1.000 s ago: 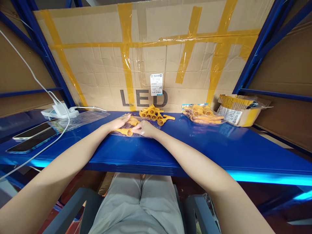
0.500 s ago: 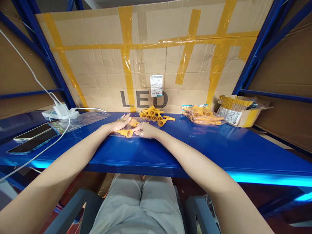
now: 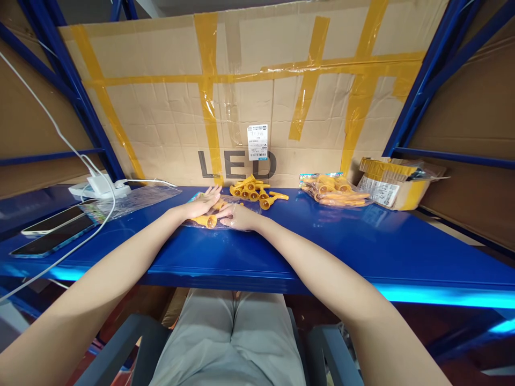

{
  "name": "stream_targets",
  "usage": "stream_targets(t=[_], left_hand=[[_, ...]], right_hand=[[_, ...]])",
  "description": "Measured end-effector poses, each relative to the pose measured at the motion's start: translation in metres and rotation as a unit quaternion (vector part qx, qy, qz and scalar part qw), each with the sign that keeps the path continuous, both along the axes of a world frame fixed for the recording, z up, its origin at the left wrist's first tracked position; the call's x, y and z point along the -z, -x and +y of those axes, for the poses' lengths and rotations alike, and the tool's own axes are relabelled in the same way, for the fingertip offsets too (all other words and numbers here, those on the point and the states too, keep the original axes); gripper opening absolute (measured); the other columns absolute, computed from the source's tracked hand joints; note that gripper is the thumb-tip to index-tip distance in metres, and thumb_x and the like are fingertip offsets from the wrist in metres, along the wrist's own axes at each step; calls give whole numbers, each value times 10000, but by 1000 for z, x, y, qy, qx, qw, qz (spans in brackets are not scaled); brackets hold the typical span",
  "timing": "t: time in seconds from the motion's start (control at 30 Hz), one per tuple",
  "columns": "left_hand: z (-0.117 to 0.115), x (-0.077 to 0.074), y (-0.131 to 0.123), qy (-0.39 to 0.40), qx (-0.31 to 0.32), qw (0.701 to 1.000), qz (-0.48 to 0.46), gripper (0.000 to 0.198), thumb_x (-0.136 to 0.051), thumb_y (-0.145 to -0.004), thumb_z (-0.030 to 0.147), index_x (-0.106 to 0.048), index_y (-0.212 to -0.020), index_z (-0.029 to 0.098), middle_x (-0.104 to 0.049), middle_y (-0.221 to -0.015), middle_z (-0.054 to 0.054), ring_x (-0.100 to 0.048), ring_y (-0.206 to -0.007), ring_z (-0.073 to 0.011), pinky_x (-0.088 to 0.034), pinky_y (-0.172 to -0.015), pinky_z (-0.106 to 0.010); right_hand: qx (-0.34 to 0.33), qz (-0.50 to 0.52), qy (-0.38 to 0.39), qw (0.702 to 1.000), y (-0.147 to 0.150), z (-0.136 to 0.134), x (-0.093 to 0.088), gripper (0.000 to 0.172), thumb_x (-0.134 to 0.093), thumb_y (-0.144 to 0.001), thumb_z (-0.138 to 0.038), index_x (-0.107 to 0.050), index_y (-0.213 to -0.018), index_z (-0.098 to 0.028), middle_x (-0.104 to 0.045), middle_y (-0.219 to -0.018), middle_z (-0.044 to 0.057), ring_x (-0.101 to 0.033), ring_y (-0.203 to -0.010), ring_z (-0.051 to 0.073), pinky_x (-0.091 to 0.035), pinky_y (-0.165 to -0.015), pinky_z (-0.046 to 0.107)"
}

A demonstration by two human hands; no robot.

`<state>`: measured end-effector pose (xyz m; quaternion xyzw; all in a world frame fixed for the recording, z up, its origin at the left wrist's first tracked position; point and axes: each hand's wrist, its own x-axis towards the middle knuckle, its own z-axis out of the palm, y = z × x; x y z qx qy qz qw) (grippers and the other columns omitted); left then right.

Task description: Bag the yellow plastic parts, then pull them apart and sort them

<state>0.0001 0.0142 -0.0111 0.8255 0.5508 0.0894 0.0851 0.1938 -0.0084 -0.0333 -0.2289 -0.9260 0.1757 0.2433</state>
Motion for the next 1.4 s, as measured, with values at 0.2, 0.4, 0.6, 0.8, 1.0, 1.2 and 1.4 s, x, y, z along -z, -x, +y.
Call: stream_targets(t=[0.2,0.4,0.6,0.8,1.0,1.2,1.4], left_hand=[[10,13,2,-3,7,1000,-4,811,-3,-928,615,-114,-1602,176,-1,-1658,-23,55,-1519,-251,-93,-1226,-460],[17,12,6,-4,-6,1000,12,795,-18,-936,588,-141,-1597,164,-45,-1656,-36,1,-1522,-247,-123,-1225,-453],[13,5,12,-2,-36,999,28,769,-34,-939,539,-208,-1583,156,-55,-1657,-42,-16,-1521,-238,-116,-1226,-432],[16,8,17,-5,-35,999,25,781,-37,-928,560,-212,-1582,169,-42,-1659,-39,-3,-1521,-246,-112,-1224,-449],[20,9,19,-10,-39,999,24,773,-24,-940,531,-209,-1584,145,-101,-1654,-50,-15,-1522,-225,-122,-1227,-424],[22,6,29,-9,-52,998,16,760,-34,-941,564,-222,-1584,205,-125,-1651,-44,-49,-1523,-240,-131,-1220,-465],[25,10,36,-22,-50,998,8,781,-27,-936,586,-251,-1578,202,-144,-1646,-57,-43,-1522,-240,-145,-1215,-471]], right_hand=[[78,1,45,996,-1,-5,0,396,-580,-861,-148,-699,-1238,-155,-719,-1189,105,-682,-916,213,-509,-895,365],[97,3,59,994,-2,-3,-3,352,-530,-875,-146,-741,-1155,-170,-730,-1178,71,-686,-1058,226,-479,-997,370],[114,44,57,991,-7,4,-2,299,-527,-864,-155,-771,-1036,-141,-726,-1183,98,-650,-1160,229,-455,-1046,359],[129,41,53,989,-5,3,1,295,-543,-860,-158,-757,-1063,-166,-714,-1210,83,-656,-1140,217,-489,-1003,346],[235,-74,-38,968,-19,-6,-28,287,-505,-889,-129,-756,-1023,-170,-736,-1150,81,-664,-1113,206,-481,-973,295],[499,-235,-69,831,-61,-12,-60,348,-478,-912,-164,-684,-1189,-121,-684,-1207,191,-638,-1153,280,-490,-901,337],[516,-342,7,785,-84,-3,-53,584,-518,-871,-88,-489,-1445,-189,-470,-1487,178,-454,-1367,303,-403,-1049,445]])
